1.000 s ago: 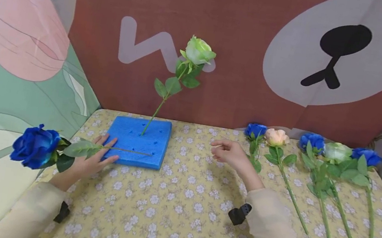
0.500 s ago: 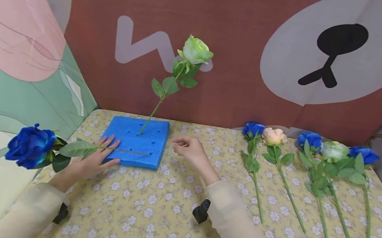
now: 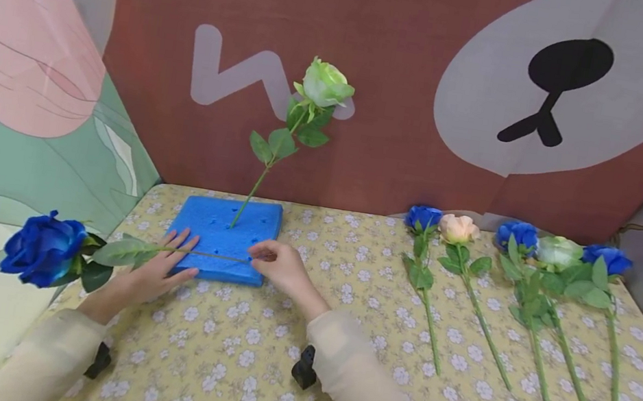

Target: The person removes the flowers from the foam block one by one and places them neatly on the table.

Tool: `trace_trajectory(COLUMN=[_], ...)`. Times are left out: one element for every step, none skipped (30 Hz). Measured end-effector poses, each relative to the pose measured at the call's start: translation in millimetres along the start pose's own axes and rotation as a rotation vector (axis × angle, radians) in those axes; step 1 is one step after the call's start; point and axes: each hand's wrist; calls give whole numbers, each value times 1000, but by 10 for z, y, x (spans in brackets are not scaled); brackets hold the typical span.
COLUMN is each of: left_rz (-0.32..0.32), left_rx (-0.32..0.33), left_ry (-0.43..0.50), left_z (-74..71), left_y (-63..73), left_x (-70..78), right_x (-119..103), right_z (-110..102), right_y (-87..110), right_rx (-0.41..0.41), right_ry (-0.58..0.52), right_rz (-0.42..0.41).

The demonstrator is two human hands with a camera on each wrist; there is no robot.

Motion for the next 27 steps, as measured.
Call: trace_trajectory(left_rz=[2, 0, 0, -3, -5, -7, -9, -12, -16, -19, -20, -22, -25, -28, -27, -27, -28, -27, -26, -23, -20, -19, -17, -16, -16, -15, -12], left_rx=[3, 4, 6, 6, 7, 9, 10, 14, 16, 18, 19, 19, 19, 19, 20, 20, 20, 22, 24, 28, 33, 35, 40, 44, 46, 50, 51], left_ry=[-1, -8, -11, -17, -25, -28, -35, -43, -47, -50, -55, -58, -66, -71, -71, -71, -68, -59, -50, -43, -36, -34, -35, -36, -43, -53, -61], left_z=[3, 6, 9, 14, 17, 18, 19, 20, 21, 21, 20, 19, 20, 19, 16, 13, 10, 8, 6, 5, 6, 9, 12, 16, 21, 27, 34], left_y=[0, -2, -4, -7, -11, -13, -15, -17, -18, -19, -19, -17, -16, -14, -10, -5, 1, 6, 9, 13, 13, 12, 8, 5, 0, -5, -12], left_x=[-2, -2, -3, -6, -8, -8, -8, -9, -8, -8, -7, -3, -2, 1, 6, 12, 18, 23, 26, 30, 30, 29, 26, 24, 20, 14, 7], right_x=[5, 7, 12, 11, 10, 12, 11, 6, 2, -9, -18, -27, -35, -42, -47, -51, -50, -49, -47, -45, -42, -38, -34, -31, -26, -22, -18], right_z=[31, 61, 90, 117, 142, 166, 189, 209, 228, 246, 262, 276, 291, 304, 314, 325, 334, 342, 349, 354, 359, 364, 369, 372, 377, 380, 383], right_y=[-2, -6, -10, -15, -19, -25, -30, -36, -42, -48, -54, -61, -67, -72, -77, -81, -88, -92, -97, -102, -108, -115, -122, -127, -133, -137, -141], right_rx=[-1, -1, -1, 2, 3, 5, 8, 10, 11, 15, 16, 19, 21, 23, 25, 28, 30, 32, 34, 36, 40, 44, 48, 53, 58, 63, 69], right_ry=[-1, -1, 2, 3, 3, 9, 18, 27, 38, 46, 56, 68, 81, 93, 100, 109, 117, 126, 133, 139, 144, 153, 158, 165, 170, 175, 179], right_rz=[-6, -14, -20, -23, -24, -24, -25, -25, -26, -24, -23, -26, -27, -28, -27, -26, -24, -22, -19, -17, -16, -13, -11, -11, -11, -12, -11])
Point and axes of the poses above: each hand's wrist, its own y-axis away from the middle knuckle, its own z-axis out of the palm, x = y × z, and after that the axes turned 13 degrees about -z, right-handed
